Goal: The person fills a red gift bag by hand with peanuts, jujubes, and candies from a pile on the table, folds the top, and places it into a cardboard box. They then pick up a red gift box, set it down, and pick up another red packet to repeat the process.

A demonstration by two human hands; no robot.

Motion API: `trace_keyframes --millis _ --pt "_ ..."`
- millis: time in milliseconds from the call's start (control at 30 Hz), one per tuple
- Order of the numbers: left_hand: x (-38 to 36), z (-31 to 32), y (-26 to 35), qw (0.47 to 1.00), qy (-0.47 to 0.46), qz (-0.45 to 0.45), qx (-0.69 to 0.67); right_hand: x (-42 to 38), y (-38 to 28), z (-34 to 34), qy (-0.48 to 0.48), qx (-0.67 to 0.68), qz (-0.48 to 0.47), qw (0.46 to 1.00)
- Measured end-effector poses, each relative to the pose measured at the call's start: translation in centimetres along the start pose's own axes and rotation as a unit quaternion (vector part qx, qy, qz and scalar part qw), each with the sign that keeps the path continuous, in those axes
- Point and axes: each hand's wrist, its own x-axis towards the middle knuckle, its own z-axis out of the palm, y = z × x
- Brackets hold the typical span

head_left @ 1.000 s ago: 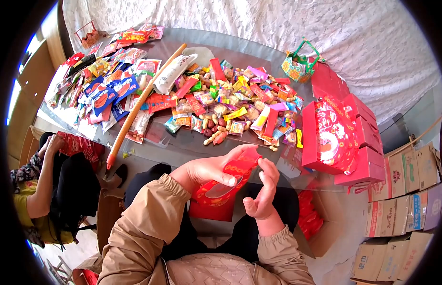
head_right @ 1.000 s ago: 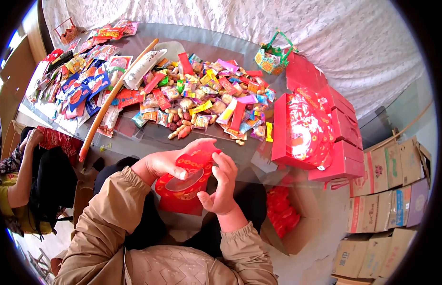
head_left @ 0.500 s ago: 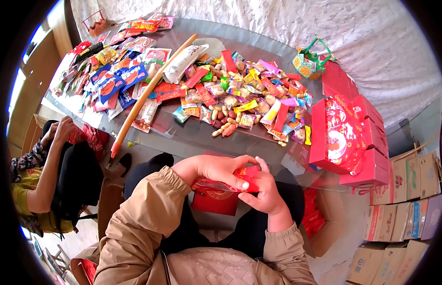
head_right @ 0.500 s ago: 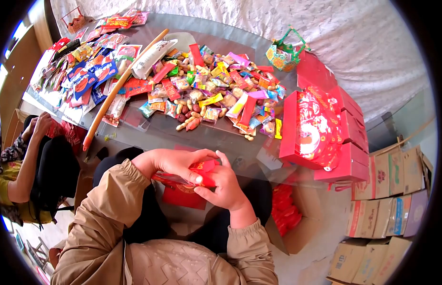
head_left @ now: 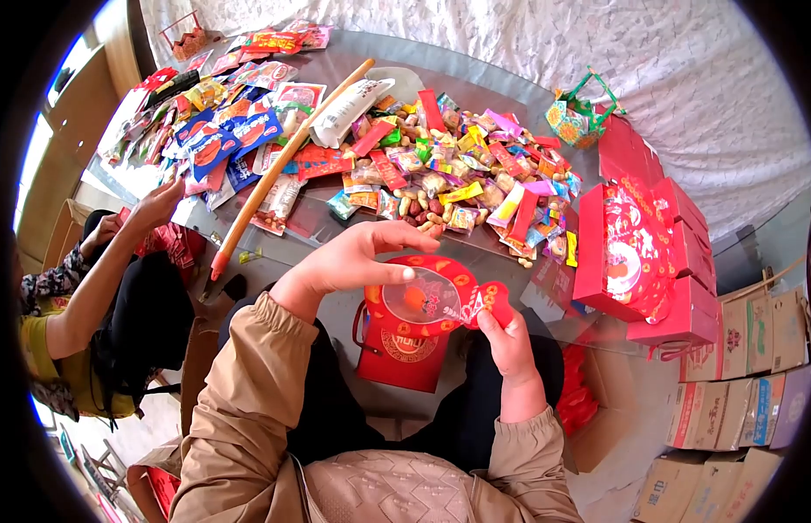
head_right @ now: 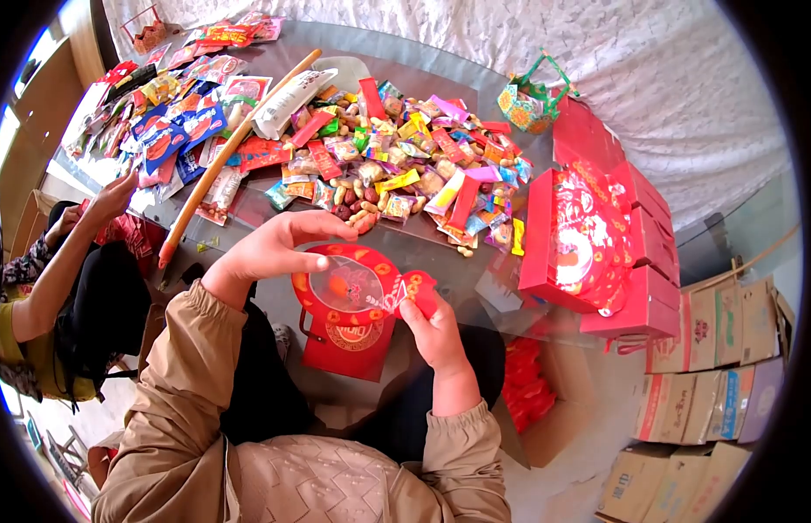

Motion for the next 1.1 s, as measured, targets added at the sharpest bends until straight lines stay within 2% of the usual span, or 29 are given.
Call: trace_keyframes --millis 100,267,367,467,567,600,700,800,900,1000,1100 --pt "0.0 0.8 -0.7 0.996 0.046 -0.012 0.078 0.2 0.0 0.5 -0.001 0.001 0.008 1.000" --pt "0.3 1.4 -0.7 0.973 0.132 0.067 0.176 0.3 0.9 0.4 0.015 0.033 0.022 0.999" --pt "0.5 1.4 -0.8 0.970 0.150 0.079 0.171 0.6 1.0 0.5 0.019 0.047 0.007 0.999" --pt "0.7 1.4 -0.5 0.966 0.183 0.129 0.126 0.7 1.4 0.5 0.034 0.063 -0.007 0.997" --pt "0.4 0.9 0.5 0.945 0.213 0.090 0.233 0.7 1.8 -0.1 0.059 0.102 -0.028 0.993" --pt "0.4 0.8 -0.1 0.934 0.234 0.103 0.250 0.8 2.0 -0.2 0.068 0.124 -0.035 0.989" --pt "0.2 0.4 -1.3 0.924 0.250 0.044 0.286 1.0 2.1 -0.2 0.075 0.162 -0.049 0.983" --pt "0.4 0.7 -1.0 0.883 0.300 0.136 0.335 1.2 2.2 0.1 0.067 0.170 -0.060 0.981" --pt "0.6 1.0 -0.5 0.866 0.319 0.166 0.349 1.3 2.9 -0.2 0.068 0.189 -0.071 0.977" --pt "0.9 1.1 0.1 0.877 0.326 0.144 0.322 1.2 3.1 -0.7 0.074 0.201 -0.082 0.973" --pt "0.5 0.8 -1.2 0.894 0.243 0.129 0.354 1.3 2.2 -0.4 0.082 0.221 -0.091 0.968"
